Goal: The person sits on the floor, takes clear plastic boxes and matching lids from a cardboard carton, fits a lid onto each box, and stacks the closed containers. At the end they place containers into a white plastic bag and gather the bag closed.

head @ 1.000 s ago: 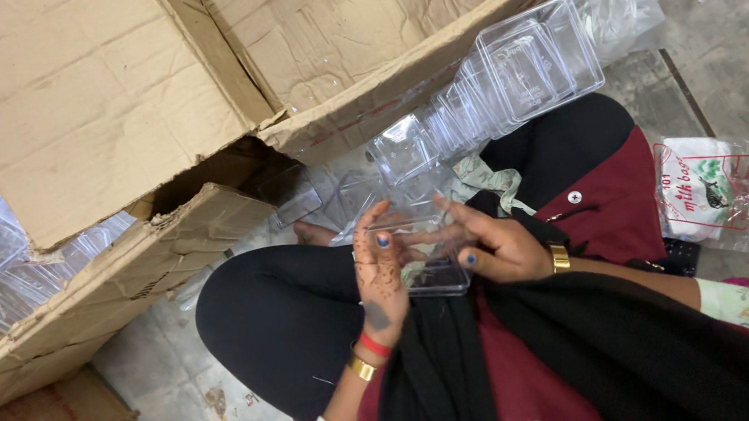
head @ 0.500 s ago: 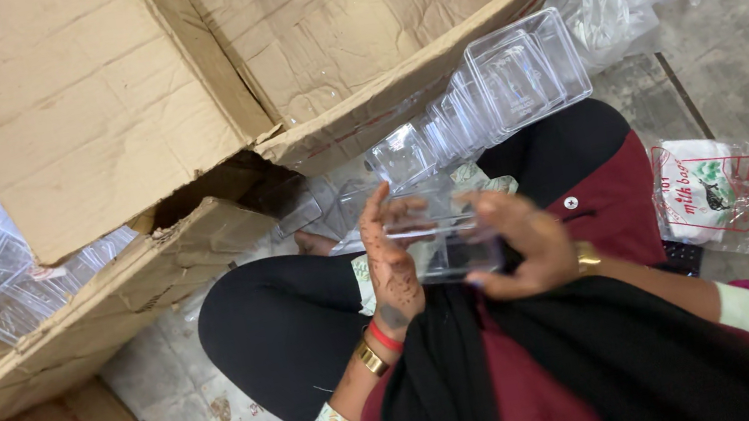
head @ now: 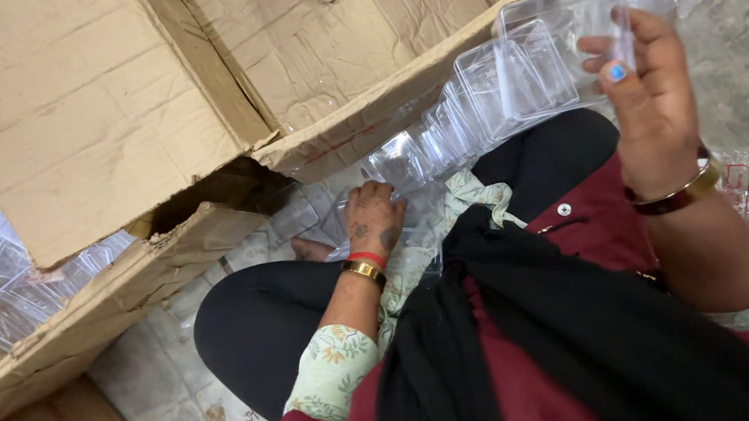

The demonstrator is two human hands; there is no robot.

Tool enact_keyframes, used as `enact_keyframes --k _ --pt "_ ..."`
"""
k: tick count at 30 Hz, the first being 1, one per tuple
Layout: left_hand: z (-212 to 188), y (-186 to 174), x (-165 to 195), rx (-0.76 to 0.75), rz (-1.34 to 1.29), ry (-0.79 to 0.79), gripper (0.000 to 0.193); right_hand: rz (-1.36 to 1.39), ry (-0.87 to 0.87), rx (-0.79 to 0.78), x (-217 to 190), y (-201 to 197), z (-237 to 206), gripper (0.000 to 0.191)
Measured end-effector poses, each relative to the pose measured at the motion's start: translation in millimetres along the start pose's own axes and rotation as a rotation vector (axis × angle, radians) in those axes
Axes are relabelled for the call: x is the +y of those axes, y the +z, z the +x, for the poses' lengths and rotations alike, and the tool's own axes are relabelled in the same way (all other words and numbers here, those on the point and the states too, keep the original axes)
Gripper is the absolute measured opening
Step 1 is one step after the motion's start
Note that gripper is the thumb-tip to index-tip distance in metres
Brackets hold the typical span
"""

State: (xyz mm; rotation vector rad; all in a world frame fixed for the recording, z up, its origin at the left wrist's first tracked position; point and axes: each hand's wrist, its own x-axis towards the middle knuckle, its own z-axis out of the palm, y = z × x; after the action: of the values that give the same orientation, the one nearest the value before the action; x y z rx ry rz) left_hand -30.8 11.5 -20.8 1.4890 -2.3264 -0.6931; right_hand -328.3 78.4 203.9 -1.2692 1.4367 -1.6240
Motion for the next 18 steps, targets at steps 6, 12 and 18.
enact_keyframes --k 6,12,18 --pt "0 9 -8 -0.087 -0.149 0.043 0.029 0.009 0.046 -0.088 4 6 -1 0.047" --pt "-16 -16 23 -0.412 -0.145 0.081 0.019 -0.242 -0.372 0.075 -10 11 -13 0.039" --pt "-46 -93 43 -0.157 -0.501 -0.050 0.017 -0.478 -0.929 -0.227 -8 29 -49 0.021"
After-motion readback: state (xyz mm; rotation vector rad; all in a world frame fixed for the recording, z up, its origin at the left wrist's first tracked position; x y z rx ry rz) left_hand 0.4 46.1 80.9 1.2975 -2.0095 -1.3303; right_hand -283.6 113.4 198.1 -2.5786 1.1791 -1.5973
